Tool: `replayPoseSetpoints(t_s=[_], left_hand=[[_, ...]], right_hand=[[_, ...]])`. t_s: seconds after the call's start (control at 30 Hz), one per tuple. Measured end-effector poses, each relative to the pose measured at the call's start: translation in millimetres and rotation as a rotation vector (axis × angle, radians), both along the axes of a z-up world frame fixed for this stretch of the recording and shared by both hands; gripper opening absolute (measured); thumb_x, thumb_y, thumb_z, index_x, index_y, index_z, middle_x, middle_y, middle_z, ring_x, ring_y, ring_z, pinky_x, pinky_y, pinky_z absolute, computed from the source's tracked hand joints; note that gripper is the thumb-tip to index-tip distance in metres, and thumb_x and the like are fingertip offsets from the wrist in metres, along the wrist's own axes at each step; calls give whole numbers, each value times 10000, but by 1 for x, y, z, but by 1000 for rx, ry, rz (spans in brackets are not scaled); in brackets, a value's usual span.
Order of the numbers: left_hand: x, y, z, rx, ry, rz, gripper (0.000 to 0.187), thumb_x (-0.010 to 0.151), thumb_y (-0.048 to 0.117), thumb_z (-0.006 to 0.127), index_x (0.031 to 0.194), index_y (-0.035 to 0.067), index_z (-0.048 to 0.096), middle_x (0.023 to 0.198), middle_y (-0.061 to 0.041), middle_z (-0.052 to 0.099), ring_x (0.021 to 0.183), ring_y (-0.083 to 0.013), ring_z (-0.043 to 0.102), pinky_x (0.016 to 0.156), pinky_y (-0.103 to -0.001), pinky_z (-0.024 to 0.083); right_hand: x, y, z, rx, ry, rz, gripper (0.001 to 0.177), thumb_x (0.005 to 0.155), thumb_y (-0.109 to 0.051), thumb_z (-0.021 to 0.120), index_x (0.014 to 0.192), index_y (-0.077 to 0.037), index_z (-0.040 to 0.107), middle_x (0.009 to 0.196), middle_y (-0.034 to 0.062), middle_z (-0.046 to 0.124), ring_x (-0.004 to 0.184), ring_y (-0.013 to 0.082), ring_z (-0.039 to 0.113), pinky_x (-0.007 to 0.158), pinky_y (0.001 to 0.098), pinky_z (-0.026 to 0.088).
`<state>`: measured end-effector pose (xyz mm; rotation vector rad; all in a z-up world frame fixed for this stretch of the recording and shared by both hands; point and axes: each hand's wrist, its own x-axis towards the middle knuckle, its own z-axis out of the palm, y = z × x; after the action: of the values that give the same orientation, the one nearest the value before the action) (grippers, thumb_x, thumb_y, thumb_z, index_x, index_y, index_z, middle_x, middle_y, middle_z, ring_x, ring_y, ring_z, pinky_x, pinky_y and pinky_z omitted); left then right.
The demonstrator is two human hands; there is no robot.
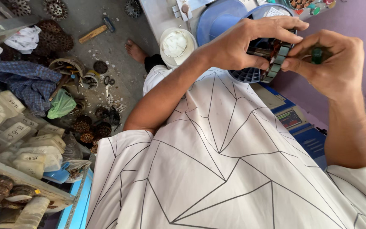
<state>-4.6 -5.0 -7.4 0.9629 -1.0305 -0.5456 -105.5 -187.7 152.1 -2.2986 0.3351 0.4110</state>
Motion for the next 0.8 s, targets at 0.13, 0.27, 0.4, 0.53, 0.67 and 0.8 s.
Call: replayPoseSetpoints(t_s=[0.13, 0.27, 0.4, 0.53, 0.67, 0.8], left_hand=[[-2, 5, 3, 7, 58, -33, 608, 869, -20, 822, 1418, 187, 663, 1590, -37, 523, 1501, -238, 488, 1307, -383, 426], [-9, 0, 7, 54, 55, 72, 538, 826, -12, 739, 1328, 179, 708, 1518, -34, 599, 1458, -238, 533, 1277, -379, 434], [-18, -3, 15, 92, 103, 147, 526, 790, 11, 705, 1288, 181, 710, 1491, -27, 633, 1421, -218, 577, 1236, -349, 482], [-7, 9, 15, 75, 3, 46, 614, 902, 53, 737, 1465, 190, 536, 1609, -11, 464, 1511, -210, 437, 1274, -349, 376], [-13, 4, 20, 153, -180, 93, 994, 837, 392, 964, 1571, 150, 338, 1678, -90, 193, 1578, -296, 270, 1343, -454, 315], [-26, -3, 26, 321, -224, 124, 923, 783, 422, 979, 1495, 186, 442, 1664, -26, 331, 1525, -249, 392, 1273, -403, 447]], right_hand=[[-7, -6, -8, 208, -21, -58, 243, 877, 77, 830, 1024, 34, 641, 935, 103, 711, 831, 88, 695, 790, 214, 575], [-23, -5, -28, 312, -30, -195, 253, 893, 125, 784, 1025, 40, 585, 958, 91, 675, 866, 93, 656, 789, 203, 555], [-40, -3, -37, 398, -141, -235, 311, 966, 157, 757, 1122, 29, 521, 1034, 107, 632, 880, 100, 600, 834, 202, 529], [-46, -3, -28, 670, -316, -573, 460, 957, 181, 625, 1340, -5, 451, 1176, 175, 660, 1016, 193, 672, 874, 267, 560], [-48, 2, -15, 863, -499, -959, 435, 1105, 145, 502, 1450, -6, 284, 1214, 321, 633, 1079, 390, 707, 1000, 446, 577], [-57, 17, -19, 878, -534, -1104, 500, 1045, 22, 492, 1442, -87, 208, 1092, 308, 630, 893, 392, 752, 817, 489, 665]])
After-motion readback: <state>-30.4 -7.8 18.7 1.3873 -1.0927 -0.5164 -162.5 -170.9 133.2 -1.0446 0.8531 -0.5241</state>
